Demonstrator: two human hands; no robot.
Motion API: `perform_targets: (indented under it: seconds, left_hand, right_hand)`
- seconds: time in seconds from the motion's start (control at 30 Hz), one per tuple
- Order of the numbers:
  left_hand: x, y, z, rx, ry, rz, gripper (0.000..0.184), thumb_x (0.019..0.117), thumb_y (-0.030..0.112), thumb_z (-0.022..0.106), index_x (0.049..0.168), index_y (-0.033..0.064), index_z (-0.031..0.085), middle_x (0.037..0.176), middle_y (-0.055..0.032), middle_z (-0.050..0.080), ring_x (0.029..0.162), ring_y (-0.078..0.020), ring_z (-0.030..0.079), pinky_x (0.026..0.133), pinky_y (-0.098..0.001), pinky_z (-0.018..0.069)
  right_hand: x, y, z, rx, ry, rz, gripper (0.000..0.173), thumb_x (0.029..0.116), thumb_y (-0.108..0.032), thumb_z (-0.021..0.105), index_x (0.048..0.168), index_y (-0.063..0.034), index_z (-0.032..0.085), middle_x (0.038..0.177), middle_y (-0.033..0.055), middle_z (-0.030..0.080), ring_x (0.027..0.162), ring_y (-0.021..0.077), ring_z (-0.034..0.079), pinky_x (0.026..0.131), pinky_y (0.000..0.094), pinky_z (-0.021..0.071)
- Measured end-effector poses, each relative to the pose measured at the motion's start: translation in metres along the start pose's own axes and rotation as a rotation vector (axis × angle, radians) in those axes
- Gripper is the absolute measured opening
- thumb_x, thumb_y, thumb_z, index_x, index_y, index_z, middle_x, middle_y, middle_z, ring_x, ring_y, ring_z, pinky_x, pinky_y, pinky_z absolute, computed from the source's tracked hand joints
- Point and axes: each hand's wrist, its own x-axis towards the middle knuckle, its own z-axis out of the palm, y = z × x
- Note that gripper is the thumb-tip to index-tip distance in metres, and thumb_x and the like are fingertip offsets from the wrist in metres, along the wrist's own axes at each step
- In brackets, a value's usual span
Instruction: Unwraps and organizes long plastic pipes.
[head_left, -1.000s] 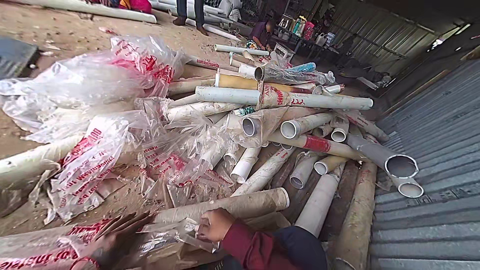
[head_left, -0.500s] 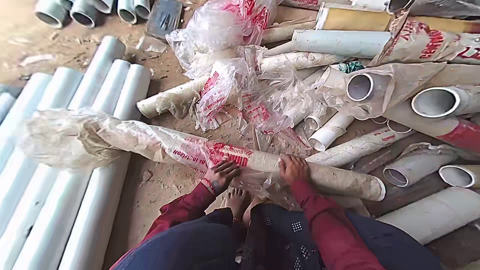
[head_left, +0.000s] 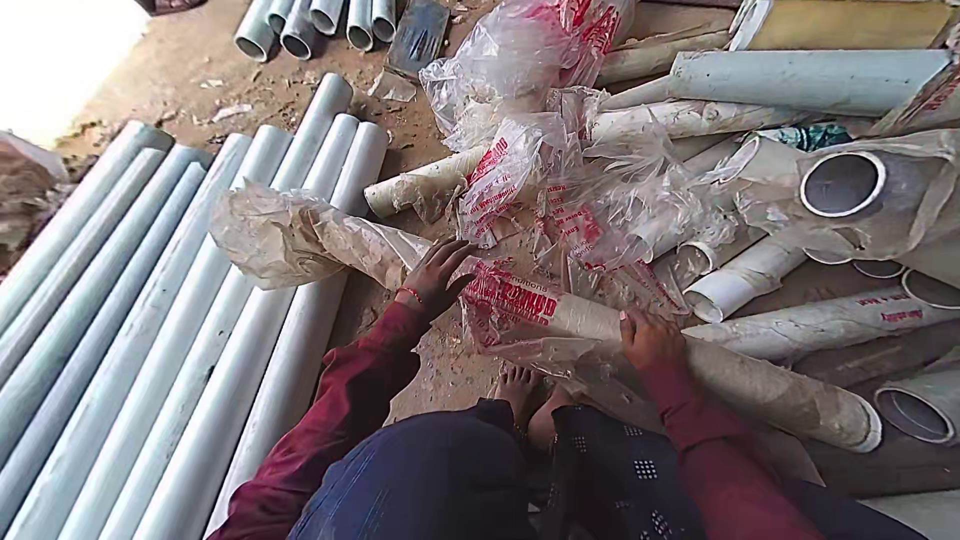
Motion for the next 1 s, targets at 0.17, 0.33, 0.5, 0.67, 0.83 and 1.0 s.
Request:
perform_targets:
  seconds: [0.17,0.33,0.5,0.67,0.83,1.0]
  left_hand:
    - [0.029,-0.02,0.02,-0.187,-0.329,0.038,0.038,0.0901,0.013,0.078,0.125,-0.001,0.072,0.139,-0.0195,0.064,0.142,-0.0419,0.048,0.122,-0.0595,0.0251]
    - [-0.001,-0.004,0.035,-0.179,-0.159,-0.079,0.022,0.0971,-0.005,0.059,0.099,-0.0001,0.079,0.11,-0.0167,0.077,0.115,-0.04,0.07,0.104,-0.0619,0.0491]
    - [-0.073,0.004,0.015,-0.087,0.172,-0.131,0.019,0.0935,-0.004,0.061,0.092,-0.0004,0.08,0.101,-0.0165,0.079,0.102,-0.0349,0.076,0.092,-0.0512,0.0587]
    - [-0.162,0.007,-0.004,-0.086,0.412,-0.317,0.031,0.1003,0.01,0.053,0.086,-0.0054,0.075,0.079,-0.0119,0.076,0.075,-0.0143,0.075,0.078,-0.0283,0.0584]
    - [-0.227,-0.014,-0.07,0.063,0.314,-0.675,0.032,0.102,0.012,0.054,0.119,-0.0153,0.061,0.1,-0.0281,0.073,0.091,-0.0396,0.075,0.085,-0.0558,0.0561]
    - [-0.113,-0.032,-0.102,0.14,0.001,-0.77,0.044,0.1036,0.03,0.063,0.115,-0.0126,0.065,0.118,-0.0342,0.065,0.114,-0.0517,0.063,0.099,-0.0668,0.0463]
  right_hand:
    - [-0.009,-0.002,0.006,-0.02,0.046,-0.023,0.046,0.1023,-0.027,0.042,0.111,0.0026,0.075,0.101,0.0249,0.076,0.094,0.0472,0.073,0.085,0.0629,0.0535]
    - [-0.011,-0.002,0.008,-0.04,0.1,-0.034,0.046,0.1004,-0.027,0.041,0.108,0.0017,0.076,0.098,0.0241,0.076,0.09,0.0467,0.073,0.082,0.0624,0.0536]
    - [-0.008,-0.004,0.006,-0.055,0.113,0.04,0.049,0.101,-0.028,0.04,0.097,0.0046,0.076,0.091,0.0258,0.076,0.084,0.0469,0.074,0.076,0.0634,0.0524]
    - [0.0,-0.005,-0.001,-0.082,0.097,0.09,0.053,0.1026,-0.027,0.037,0.092,0.0102,0.074,0.083,0.0288,0.074,0.079,0.0486,0.073,0.077,0.0646,0.0512]
    - [0.002,-0.004,0.0,-0.074,0.118,0.045,0.054,0.1055,-0.023,0.035,0.095,0.014,0.072,0.089,0.0332,0.073,0.084,0.0526,0.072,0.082,0.0671,0.0499]
    - [-0.007,-0.008,-0.002,-0.007,-0.037,0.092,0.035,0.1032,-0.013,0.045,0.112,0.0094,0.071,0.108,0.034,0.072,0.104,0.0548,0.068,0.095,0.0701,0.0453]
